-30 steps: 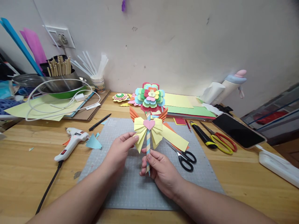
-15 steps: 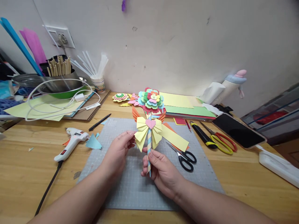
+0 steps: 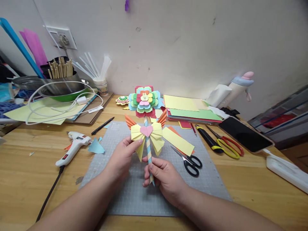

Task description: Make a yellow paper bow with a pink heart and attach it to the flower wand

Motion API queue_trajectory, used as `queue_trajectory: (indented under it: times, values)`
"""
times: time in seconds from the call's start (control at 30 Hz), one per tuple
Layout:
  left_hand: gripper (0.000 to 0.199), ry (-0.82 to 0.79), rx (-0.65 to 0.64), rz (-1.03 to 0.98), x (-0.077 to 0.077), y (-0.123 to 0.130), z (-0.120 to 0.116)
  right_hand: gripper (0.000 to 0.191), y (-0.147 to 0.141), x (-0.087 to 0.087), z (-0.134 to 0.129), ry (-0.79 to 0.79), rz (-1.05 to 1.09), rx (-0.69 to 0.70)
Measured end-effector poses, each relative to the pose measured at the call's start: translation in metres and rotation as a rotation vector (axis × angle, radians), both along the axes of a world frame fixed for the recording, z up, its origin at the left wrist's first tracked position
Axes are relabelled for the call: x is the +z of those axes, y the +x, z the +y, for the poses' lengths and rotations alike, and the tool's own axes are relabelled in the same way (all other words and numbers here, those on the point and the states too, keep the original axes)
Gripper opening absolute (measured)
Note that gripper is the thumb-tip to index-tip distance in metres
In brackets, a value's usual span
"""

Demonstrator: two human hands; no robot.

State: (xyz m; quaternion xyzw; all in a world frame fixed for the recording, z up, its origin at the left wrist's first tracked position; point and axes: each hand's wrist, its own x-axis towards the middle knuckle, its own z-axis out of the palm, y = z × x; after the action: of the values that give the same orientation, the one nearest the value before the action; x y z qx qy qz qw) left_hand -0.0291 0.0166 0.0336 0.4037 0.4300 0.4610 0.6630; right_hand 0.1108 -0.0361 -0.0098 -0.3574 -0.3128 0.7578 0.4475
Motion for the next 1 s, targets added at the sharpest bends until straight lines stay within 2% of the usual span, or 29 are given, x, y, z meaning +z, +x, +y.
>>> queue_trajectory:
  times: [0.43, 0.73, 1.0]
  values:
    - [0.018, 0.019, 0.041, 0.022, -0.008, -0.003, 0.003, 0.036, -0.001, -0.005, 0.000, 0.014, -0.007, 0.019]
    - [0.022, 0.015, 0.047, 0.017, -0.011, -0.003, 0.004, 0.039, 0.000, -0.002, 0.002, 0.017, -0.064, 0.033]
    - [0.023, 0.028, 0.031, -0.035, -0.001, -0.001, 0.001, 0.034, 0.000, -0.007, 0.000, 0.033, 0.002, 0.015]
